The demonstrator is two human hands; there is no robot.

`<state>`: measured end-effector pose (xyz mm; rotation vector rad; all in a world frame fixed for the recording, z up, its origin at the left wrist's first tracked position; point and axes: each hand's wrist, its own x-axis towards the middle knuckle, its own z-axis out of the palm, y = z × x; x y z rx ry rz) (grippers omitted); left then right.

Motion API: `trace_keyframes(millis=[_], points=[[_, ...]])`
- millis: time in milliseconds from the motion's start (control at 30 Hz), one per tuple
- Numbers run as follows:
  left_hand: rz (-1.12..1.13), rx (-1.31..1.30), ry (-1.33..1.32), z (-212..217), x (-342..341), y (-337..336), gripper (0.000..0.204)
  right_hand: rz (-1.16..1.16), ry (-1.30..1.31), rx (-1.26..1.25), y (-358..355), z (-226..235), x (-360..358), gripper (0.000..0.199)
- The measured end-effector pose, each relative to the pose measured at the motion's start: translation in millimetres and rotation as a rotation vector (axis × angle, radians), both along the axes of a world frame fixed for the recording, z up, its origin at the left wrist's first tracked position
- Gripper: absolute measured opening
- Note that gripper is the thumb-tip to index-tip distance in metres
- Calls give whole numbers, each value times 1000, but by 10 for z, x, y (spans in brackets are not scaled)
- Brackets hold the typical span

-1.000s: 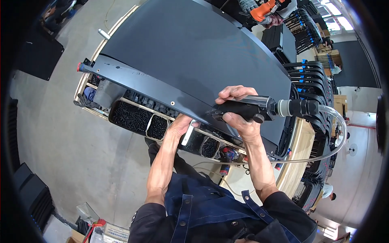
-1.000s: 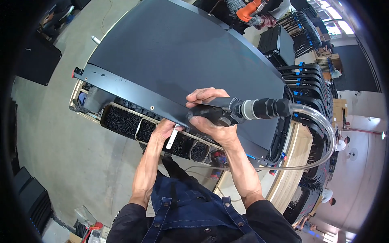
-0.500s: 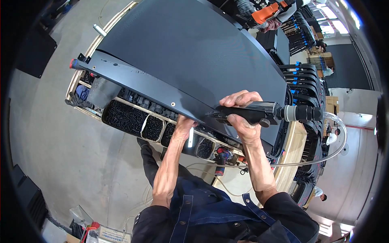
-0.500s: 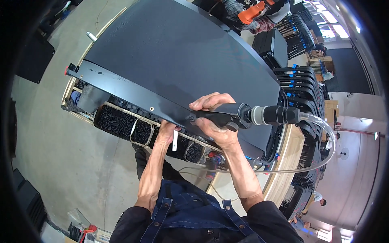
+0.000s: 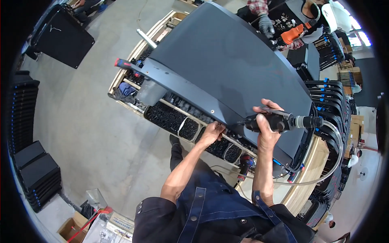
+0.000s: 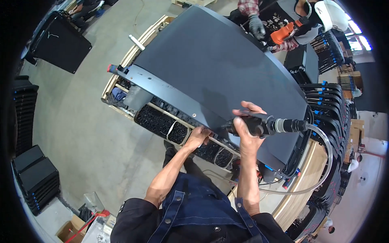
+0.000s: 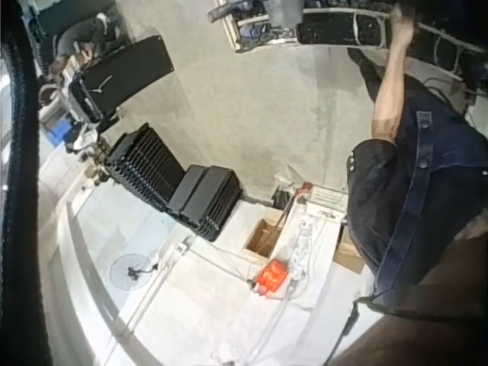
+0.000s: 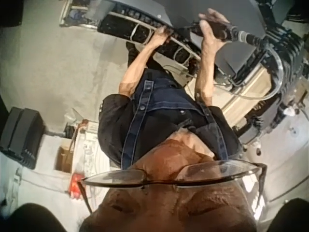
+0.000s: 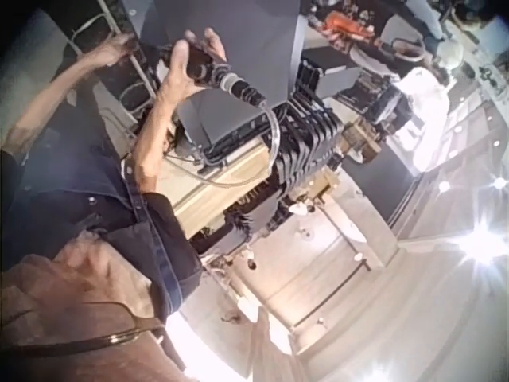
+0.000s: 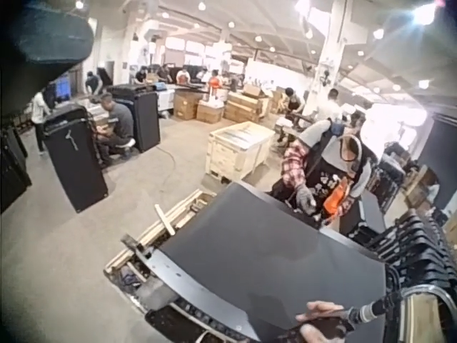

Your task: Assembling and screwing components of a treadmill on a factory production line.

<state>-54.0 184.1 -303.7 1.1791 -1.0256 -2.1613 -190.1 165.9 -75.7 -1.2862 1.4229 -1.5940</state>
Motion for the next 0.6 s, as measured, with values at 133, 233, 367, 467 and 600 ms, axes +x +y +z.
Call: trace_keyframes(millis=[133,233,367,467,600], points=[[158,-528,-638,-240,454,212,26,-50,119,-72,46,125,278,43],[202,-588,-847,-424,1061,118,22,-119,-3,-8,23,173,104,42],[196,-497,-1030,-702,1668,-85,30,-319,118,-7,42,103,494,36],[115,-686,-1088,-655,1688,-129,38,-196,130,18,40,226,411,33],[59,-636,-612,-158,1192,-145,47,-370,-191,-104,91,548,170,33]])
